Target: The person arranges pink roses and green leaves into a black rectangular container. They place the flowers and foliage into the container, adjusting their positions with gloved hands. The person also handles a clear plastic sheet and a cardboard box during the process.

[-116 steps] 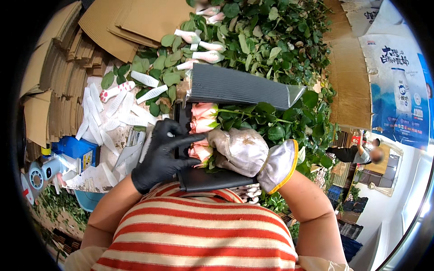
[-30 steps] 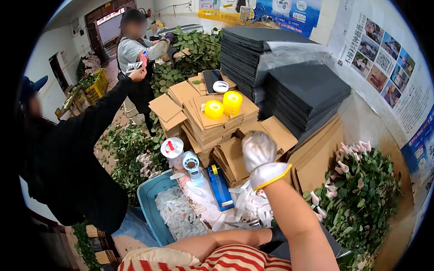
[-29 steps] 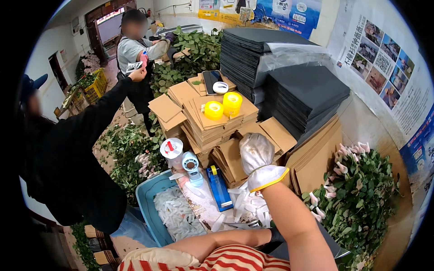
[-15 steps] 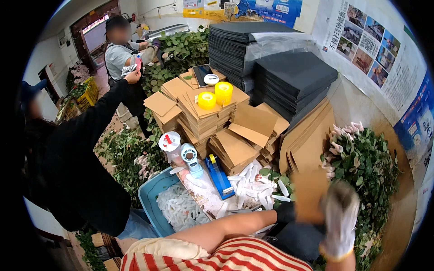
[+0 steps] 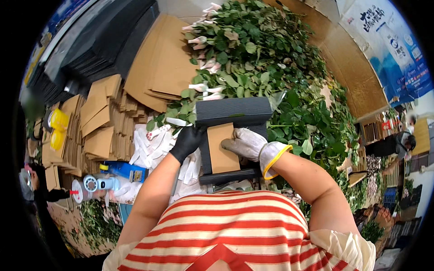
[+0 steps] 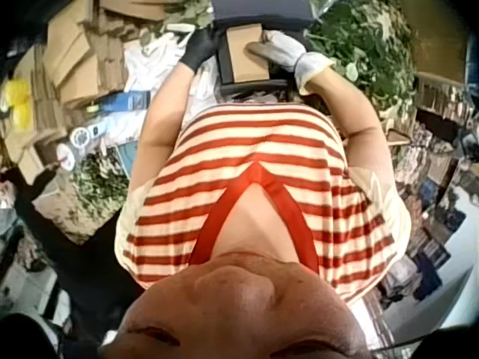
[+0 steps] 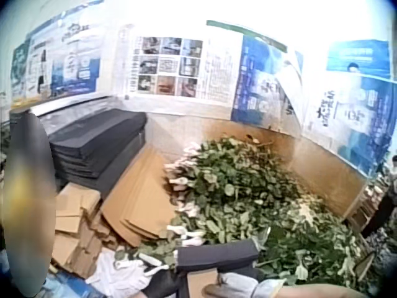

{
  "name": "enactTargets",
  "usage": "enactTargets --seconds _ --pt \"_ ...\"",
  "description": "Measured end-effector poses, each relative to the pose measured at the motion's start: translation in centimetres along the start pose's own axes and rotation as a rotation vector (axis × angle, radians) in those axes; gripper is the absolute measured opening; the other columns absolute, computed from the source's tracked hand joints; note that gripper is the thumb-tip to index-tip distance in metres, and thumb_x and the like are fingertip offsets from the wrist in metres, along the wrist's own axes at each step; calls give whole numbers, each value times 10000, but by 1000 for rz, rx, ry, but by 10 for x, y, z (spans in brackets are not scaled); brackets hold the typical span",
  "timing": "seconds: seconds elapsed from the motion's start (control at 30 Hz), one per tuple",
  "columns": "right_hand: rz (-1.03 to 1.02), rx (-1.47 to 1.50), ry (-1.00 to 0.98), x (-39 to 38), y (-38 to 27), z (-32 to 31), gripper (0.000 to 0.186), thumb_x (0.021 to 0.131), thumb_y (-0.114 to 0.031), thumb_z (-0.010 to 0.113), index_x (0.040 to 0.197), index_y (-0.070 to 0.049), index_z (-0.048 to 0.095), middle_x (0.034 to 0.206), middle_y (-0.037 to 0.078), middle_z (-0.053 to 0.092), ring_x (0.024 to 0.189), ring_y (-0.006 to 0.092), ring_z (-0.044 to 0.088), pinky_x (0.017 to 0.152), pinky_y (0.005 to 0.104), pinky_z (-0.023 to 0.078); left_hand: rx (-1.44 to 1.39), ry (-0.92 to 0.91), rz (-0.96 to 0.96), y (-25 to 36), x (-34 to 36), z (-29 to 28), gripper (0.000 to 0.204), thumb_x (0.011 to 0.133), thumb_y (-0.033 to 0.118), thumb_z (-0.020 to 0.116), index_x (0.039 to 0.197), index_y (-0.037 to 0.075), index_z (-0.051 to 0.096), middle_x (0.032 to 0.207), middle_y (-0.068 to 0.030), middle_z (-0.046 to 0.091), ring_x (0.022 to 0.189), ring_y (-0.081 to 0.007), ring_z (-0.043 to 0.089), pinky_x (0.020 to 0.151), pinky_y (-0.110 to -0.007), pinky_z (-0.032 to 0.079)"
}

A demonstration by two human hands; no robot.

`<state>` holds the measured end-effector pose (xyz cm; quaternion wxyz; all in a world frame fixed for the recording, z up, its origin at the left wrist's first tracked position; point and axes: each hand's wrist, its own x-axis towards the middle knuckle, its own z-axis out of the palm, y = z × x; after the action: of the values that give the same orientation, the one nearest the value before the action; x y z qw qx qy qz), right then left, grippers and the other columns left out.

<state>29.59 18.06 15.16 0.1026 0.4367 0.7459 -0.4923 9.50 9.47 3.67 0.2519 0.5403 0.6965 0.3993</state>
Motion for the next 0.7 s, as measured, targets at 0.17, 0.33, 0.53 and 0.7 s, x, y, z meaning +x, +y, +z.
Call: enactTargets --seconds 0.17,0.33,0.53,0.7 --pt "86 -30 6 -15 -15 -6 474 840 -458 645 787 13 618 645 115 633 588 203 624 582 355 499 88 -112 -98 -14 -2 1 312 979 286 543 1112 28 660 970 -231 689 918 -419 645 765 -461 507" --pt "69 -102 65 -11 -13 -2 500 811 -450 642 708 39 636 614 146 635 579 238 628 605 377 496 127 -150 -130 -21 -3 0 322 979 296 557 1099 18 665 922 -232 689 876 -422 652 736 -459 511" --pt "58 -158 59 -7 -9 1 522 809 -464 634 676 41 644 612 163 635 584 259 632 610 404 502 79 -66 -53 -8 -7 -8 309 978 287 563 1067 12 672 887 -221 694 863 -437 649 729 -461 512" --pt "80 -114 61 -7 -4 -3 522 808 -470 640 736 45 678 654 184 656 615 278 654 632 405 515 267 -222 9 75 -35 -50 347 879 369 683 886 22 704 765 -211 669 733 -387 663 671 -466 522"
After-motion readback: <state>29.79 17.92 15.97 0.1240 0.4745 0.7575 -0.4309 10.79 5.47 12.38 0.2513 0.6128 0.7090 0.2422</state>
